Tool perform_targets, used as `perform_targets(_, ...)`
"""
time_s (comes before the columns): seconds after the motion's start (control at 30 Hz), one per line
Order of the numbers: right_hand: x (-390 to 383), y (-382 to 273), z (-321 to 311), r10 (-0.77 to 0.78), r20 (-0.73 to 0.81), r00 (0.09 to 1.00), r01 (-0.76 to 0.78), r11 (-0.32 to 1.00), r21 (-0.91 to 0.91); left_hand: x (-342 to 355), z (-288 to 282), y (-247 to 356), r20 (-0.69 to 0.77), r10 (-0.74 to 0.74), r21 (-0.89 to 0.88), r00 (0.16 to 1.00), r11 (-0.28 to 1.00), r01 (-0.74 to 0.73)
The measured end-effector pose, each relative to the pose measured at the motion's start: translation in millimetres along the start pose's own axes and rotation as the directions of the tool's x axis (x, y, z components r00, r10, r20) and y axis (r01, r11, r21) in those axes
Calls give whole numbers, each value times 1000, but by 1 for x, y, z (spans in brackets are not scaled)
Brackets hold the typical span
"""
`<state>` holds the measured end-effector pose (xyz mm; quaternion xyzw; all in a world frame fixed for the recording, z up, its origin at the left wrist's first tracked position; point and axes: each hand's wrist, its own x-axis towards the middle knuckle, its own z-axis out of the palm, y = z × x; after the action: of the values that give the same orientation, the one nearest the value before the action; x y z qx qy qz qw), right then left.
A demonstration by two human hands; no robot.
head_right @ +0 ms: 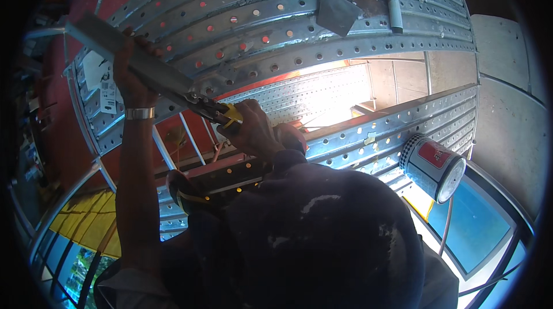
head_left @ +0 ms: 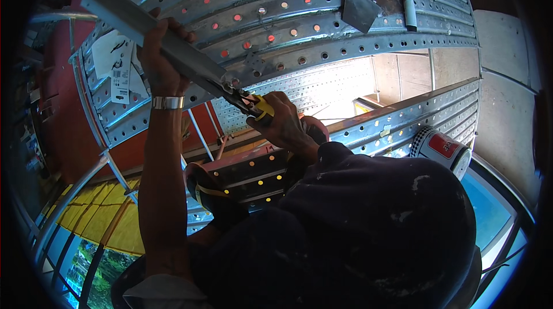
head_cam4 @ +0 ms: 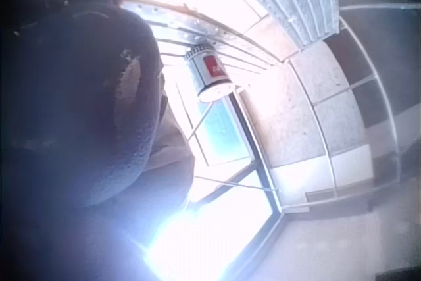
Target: The recorder is cutting a metal drywall stud profile using tin snips while perched on a scaffolding.
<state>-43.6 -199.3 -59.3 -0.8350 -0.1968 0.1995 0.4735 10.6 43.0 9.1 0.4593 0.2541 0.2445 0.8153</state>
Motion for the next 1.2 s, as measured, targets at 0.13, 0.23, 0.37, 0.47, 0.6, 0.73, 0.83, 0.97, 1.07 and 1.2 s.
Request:
perform_targets(0.13, 5, 3, -11, -44, -29, 999, 43, 999, -29, -3, 14, 15, 61, 40, -139, 997, 990, -31)
perform_targets(0.23, 12, 6, -25, 62, 75, 995, -61, 998, -13, -4, 25, 23, 72, 62, 17, 995, 998, -64)
perform_targets(0.37, 7, -4, -36, -10, 128, 992, 5, 999, 39, -2, 24, 29, 85, 37, -26, 996, 999, -35)
perform_targets(0.47, 1, -10, -33, -45, 205, 978, 35, 998, 51, -2, 21, 30, 78, 6, 8, 997, 1000, -7)
perform_targets(0.6, -1, -19, -34, 27, 278, 960, -62, 991, 118, -2, 24, 27, 92, 21, 41, 996, 999, -25)
perform_targets(0.73, 1, -21, -36, 54, 316, 947, -92, 990, 108, -3, 27, 24, 38, 39, 148, 999, 988, -44)
perform_targets(0.83, 0, -20, -32, 76, 299, 951, -113, 988, 109, -1, 25, 20, 1, 49, 201, 999, 978, -49)
perform_targets(0.97, -8, -11, -16, 98, 361, 927, -173, 968, 182, -3, 27, 12, -37, 79, 241, 996, 968, -68)
perform_targets(1.07, -16, -5, 2, 93, 353, 931, -197, 942, 271, -4, 24, 9, -82, 83, 285, 993, 957, -57)
perform_targets(1.2, -18, -11, 20, 116, 361, 925, -261, 885, 385, -2, 19, 7, -102, 51, 292, 993, 956, -19)
